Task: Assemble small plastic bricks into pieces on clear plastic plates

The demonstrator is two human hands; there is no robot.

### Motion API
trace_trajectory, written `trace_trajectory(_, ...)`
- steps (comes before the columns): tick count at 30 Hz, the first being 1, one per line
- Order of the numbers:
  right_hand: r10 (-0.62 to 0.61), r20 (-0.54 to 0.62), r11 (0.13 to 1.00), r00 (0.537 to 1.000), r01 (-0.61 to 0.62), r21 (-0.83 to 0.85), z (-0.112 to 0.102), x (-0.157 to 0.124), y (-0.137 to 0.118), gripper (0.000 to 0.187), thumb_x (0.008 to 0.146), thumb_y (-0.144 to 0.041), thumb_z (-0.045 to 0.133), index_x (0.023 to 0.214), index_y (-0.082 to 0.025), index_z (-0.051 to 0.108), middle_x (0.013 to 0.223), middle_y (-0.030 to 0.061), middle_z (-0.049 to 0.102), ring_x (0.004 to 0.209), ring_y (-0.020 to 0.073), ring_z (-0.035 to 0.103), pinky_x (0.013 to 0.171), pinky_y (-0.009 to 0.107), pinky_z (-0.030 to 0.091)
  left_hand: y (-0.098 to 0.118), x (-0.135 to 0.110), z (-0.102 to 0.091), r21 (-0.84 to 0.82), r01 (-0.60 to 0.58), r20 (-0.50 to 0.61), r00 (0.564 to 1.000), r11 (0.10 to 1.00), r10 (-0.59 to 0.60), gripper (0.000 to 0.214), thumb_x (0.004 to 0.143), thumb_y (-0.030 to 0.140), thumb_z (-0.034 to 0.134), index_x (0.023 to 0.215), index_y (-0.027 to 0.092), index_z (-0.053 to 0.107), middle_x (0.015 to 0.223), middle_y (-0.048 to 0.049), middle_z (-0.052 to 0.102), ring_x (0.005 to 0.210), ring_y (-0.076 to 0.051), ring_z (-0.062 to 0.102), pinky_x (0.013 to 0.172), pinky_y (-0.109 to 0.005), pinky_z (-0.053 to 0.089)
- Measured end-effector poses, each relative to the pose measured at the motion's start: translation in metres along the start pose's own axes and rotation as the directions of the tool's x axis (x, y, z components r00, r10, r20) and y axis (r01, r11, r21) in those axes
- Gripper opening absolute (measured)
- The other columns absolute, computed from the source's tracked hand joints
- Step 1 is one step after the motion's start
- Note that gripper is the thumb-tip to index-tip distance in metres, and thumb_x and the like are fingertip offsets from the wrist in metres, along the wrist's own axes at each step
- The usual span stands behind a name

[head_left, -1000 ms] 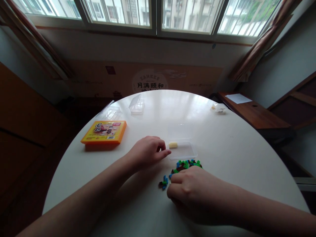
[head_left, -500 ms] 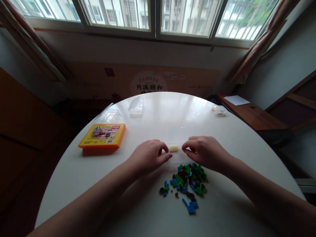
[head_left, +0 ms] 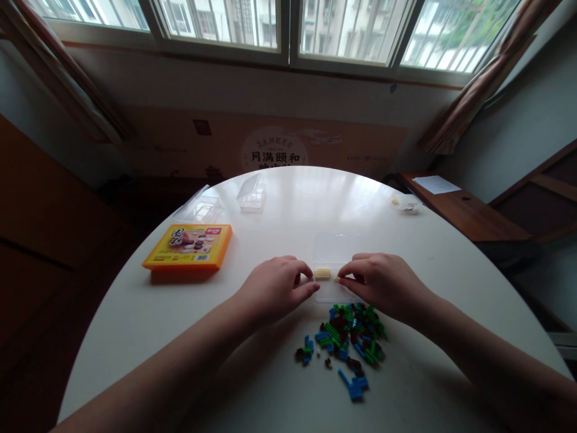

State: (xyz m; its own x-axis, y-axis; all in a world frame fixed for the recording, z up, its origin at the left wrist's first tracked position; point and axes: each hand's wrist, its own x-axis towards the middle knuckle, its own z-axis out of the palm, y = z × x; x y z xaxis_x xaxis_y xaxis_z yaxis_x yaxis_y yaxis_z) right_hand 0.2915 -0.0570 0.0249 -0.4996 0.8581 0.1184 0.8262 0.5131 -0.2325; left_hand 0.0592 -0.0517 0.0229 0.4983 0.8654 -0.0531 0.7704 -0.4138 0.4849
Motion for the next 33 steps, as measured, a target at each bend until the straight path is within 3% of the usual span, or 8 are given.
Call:
trace_trajectory(6,0.044,0.035,0.999,0.998,-0.044,-0.021,0.002,0.001,-0.004,0.016,0.088,-0.03,0.059,0.088,-0.03,0.075,0.08,-0.0027,0.071,0.068,0.0131,0.061,0.06,0.026,0.036,-0.002,0.0,0.001,0.005,-0.013,-0.006,1.0,1.0,0.013,0.027,0.086,0.046,0.058,0.092,0.023,0.072,0.087,-0.0039,0.069,0.077,-0.02,0.062,0.064,-0.028,0.043)
trace_trajectory(16,0.076,-0.011,0.995,0.997,-0.077,-0.057,0.006,0.003,-0.012,0.018,0.089,-0.032,0.058,0.085,-0.028,0.075,0.076,-0.0015,0.07,0.066,0.0139,0.06,0.057,0.026,0.033,-0.001,0.0,0.002,0.003,-0.007,-0.012,1.0,1.0,0.007,0.027,0.085,0.046,0.059,0.091,0.023,0.072,0.088,-0.0042,0.069,0.077,-0.02,0.062,0.063,-0.028,0.043)
trace_trajectory(33,0.073,0.007,0.997,0.997,-0.073,-0.04,0.005,0.002,-0.014,0.019,0.088,-0.029,0.056,0.085,-0.029,0.075,0.075,-0.0025,0.068,0.065,0.0133,0.058,0.057,0.025,0.031,-0.001,0.0,0.003,-0.019,-0.001,-0.013,1.0,1.0,0.001,0.026,0.085,0.046,0.059,0.091,0.024,0.072,0.088,-0.0034,0.069,0.079,-0.02,0.06,0.066,-0.03,0.042)
